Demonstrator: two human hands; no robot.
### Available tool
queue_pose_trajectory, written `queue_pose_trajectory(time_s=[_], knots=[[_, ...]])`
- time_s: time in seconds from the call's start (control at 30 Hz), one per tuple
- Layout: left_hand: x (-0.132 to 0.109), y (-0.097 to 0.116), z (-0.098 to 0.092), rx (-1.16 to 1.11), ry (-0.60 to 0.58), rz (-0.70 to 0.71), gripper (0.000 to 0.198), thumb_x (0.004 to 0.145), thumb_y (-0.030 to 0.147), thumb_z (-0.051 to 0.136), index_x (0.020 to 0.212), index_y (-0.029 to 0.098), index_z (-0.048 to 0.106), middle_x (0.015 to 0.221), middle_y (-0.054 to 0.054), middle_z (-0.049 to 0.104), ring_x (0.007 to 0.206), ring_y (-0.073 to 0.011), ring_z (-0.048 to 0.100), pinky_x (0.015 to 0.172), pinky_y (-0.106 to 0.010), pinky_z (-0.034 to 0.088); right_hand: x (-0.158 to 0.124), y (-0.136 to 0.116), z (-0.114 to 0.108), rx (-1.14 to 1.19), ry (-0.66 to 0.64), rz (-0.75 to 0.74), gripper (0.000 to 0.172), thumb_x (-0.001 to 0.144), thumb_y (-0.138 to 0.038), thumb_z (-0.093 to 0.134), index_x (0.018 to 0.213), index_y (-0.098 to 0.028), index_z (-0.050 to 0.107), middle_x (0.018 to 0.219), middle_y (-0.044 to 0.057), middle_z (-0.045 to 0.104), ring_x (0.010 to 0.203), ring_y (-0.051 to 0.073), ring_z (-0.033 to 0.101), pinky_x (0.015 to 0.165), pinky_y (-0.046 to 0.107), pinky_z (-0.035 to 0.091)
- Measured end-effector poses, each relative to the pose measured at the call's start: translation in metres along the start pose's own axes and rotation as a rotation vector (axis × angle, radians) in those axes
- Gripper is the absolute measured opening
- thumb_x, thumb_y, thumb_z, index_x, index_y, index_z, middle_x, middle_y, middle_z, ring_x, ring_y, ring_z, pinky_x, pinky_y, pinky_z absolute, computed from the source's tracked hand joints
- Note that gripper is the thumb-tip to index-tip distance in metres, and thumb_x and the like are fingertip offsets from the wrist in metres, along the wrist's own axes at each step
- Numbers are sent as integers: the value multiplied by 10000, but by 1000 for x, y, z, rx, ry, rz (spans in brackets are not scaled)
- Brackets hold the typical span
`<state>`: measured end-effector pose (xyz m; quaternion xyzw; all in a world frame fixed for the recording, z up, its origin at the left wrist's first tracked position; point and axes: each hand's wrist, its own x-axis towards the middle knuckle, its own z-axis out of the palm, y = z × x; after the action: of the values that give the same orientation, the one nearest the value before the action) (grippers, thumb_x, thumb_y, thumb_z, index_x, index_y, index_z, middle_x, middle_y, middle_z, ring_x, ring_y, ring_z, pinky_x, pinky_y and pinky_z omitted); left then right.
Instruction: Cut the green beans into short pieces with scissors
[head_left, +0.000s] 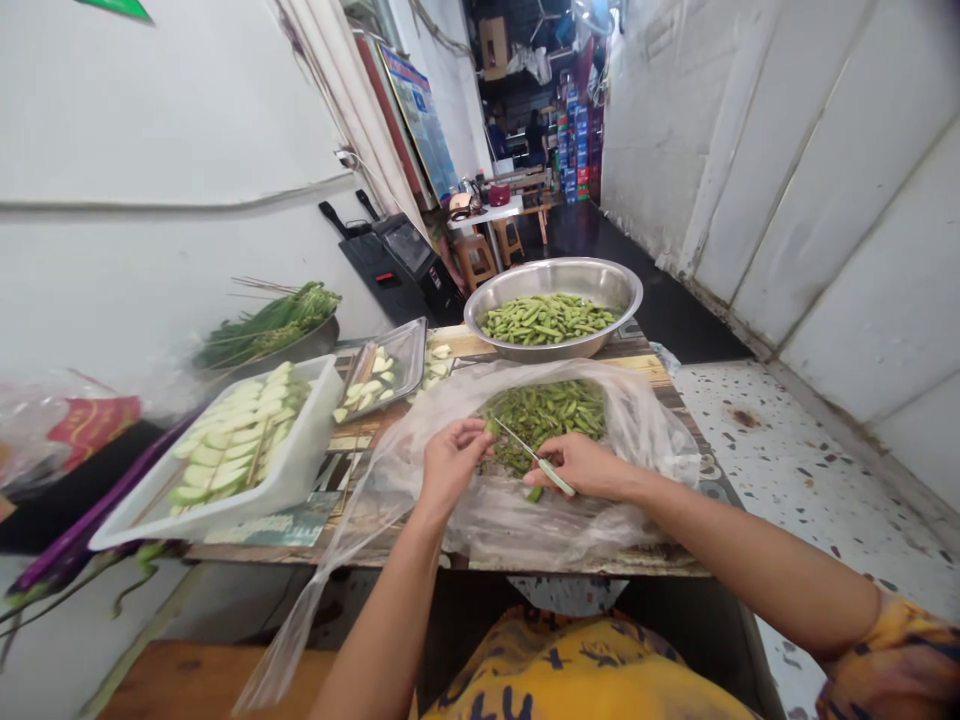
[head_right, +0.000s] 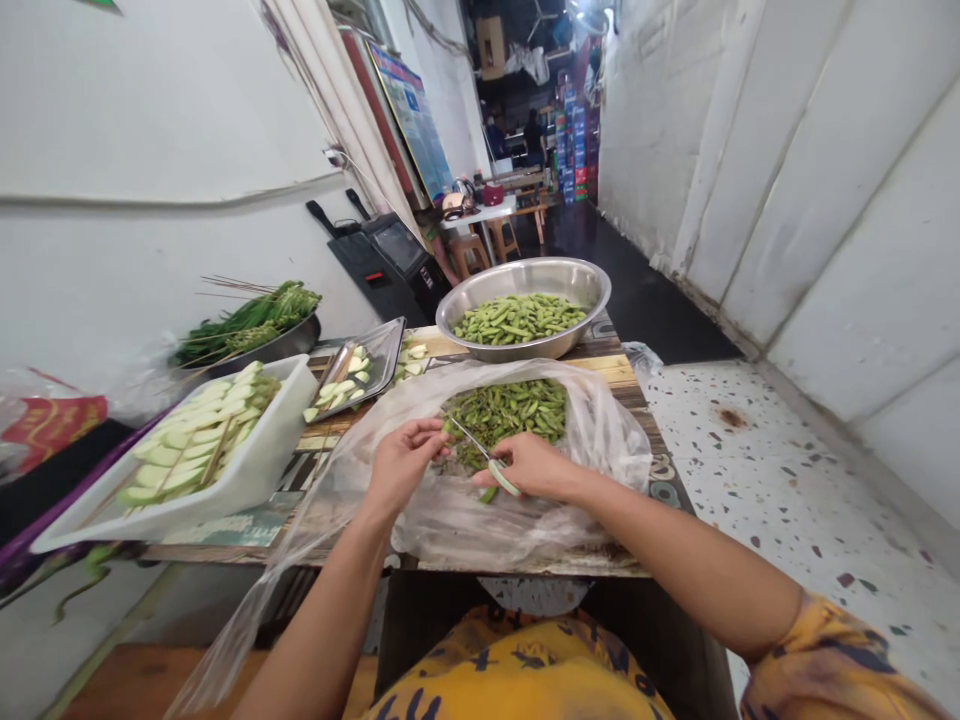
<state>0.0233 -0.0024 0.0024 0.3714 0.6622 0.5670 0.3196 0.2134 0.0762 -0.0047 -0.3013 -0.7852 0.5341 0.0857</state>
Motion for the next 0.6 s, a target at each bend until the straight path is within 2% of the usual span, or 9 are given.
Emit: queue_pose_trajectory(time_s=[0.13,0.33,0.6], knots=[[-2,0,0,-53,71,16,368,605,345,734,861,113,610,640,-26,663,534,-115,592,510,-212,417,-2,-6,-1,61,-57,24,454,639,-557,671,780,-126,653,523,-11,573,417,84,461,387,194,306],[-13,3,10,-76,-23,-18,333,599,337,742,828,106,672,606,-33,666,523,-112,577,510,-221,418,-5,-13,-2,165,-104,48,459,632,-557,681,796,-130,641,508,-24,549,400,77,446,351,187,286],[-23,8,21,-69,-18,14,289,617,310,733,819,107,689,582,-35,664,535,-123,583,547,-237,441,-6,-12,-1,136,-70,19,431,664,-569,650,666,-141,597,453,-29,523,383,79,452,381,194,322]])
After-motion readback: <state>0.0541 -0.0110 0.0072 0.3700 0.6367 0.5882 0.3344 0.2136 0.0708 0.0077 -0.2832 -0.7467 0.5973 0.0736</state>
